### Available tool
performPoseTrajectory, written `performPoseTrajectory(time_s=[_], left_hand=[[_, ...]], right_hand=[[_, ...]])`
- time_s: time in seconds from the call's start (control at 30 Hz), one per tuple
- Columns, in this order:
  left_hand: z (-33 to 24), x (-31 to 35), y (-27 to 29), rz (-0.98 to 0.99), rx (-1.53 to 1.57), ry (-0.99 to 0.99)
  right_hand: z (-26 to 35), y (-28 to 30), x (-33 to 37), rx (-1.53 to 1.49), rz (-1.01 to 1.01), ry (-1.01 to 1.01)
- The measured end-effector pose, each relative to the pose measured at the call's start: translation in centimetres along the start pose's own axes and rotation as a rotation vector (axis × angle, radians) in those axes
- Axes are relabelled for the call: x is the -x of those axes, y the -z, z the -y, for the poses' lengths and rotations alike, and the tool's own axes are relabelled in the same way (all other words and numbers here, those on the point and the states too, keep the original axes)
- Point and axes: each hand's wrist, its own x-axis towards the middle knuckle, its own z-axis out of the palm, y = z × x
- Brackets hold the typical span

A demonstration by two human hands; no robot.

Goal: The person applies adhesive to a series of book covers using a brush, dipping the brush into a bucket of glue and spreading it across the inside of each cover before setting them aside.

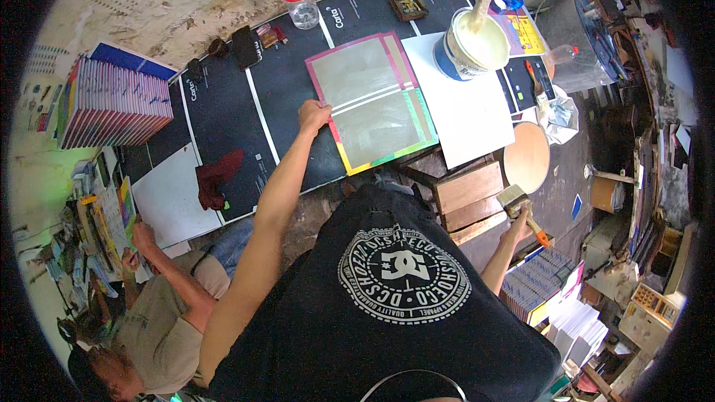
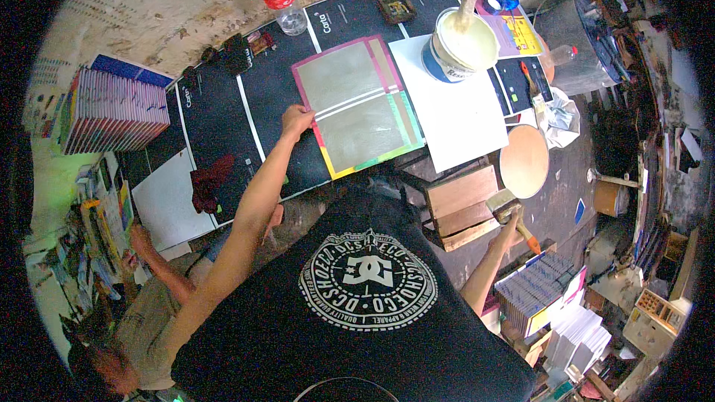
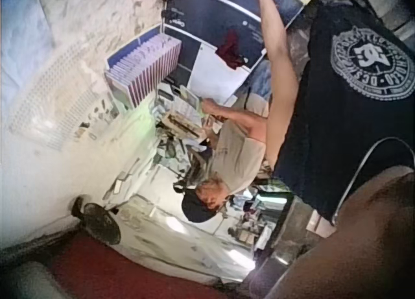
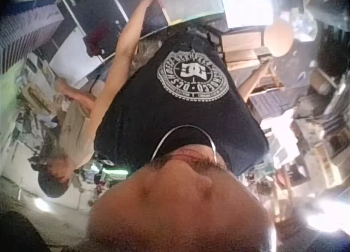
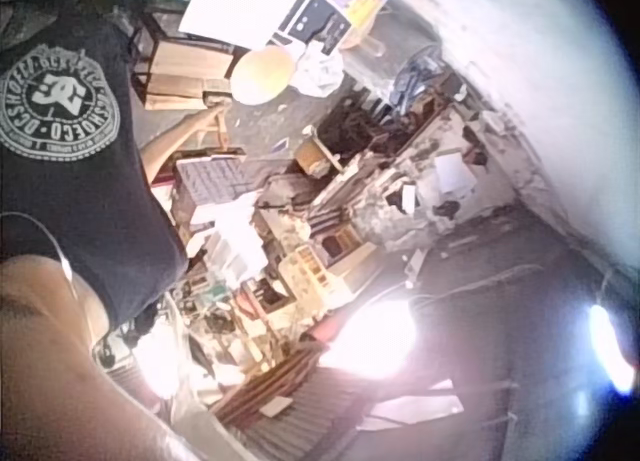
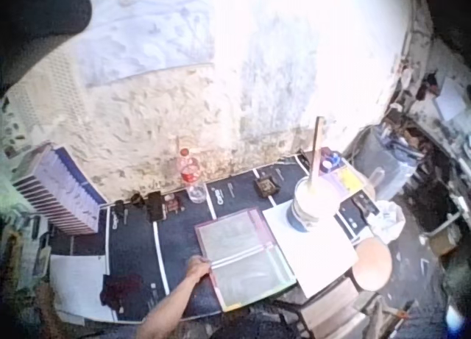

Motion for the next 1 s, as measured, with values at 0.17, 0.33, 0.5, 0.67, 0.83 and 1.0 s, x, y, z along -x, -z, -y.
performPoseTrajectory(time_s=[0.17,0.33,0.5,0.67,0.83,1.0], left_hand=[[-2.4,5.3,1.9,-0.225,-0.258,-0.185],[-8.2,16.0,-1.4,0.062,-0.677,-0.425],[-6.5,18.8,-6.3,0.11,-0.66,-0.4],[-5.6,18.7,-7.4,-0.044,-0.644,-0.423],[-5.6,18.5,-6.9,0.031,-0.621,-0.366],[-5.4,18.8,-6.9,-0.029,-0.61,-0.38]], right_hand=[[4.6,-6.8,0.5,-0.224,0.281,0.019],[3.4,-27.6,7.0,-0.138,0.771,0.445],[4.4,-38.7,25.1,0.187,1.128,0.652],[1.6,-42.1,24.3,0.455,1.207,0.752],[8.2,-42.6,12.9,0.567,1.064,0.689],[11.7,-44.8,9.9,0.255,1.047,0.929]])
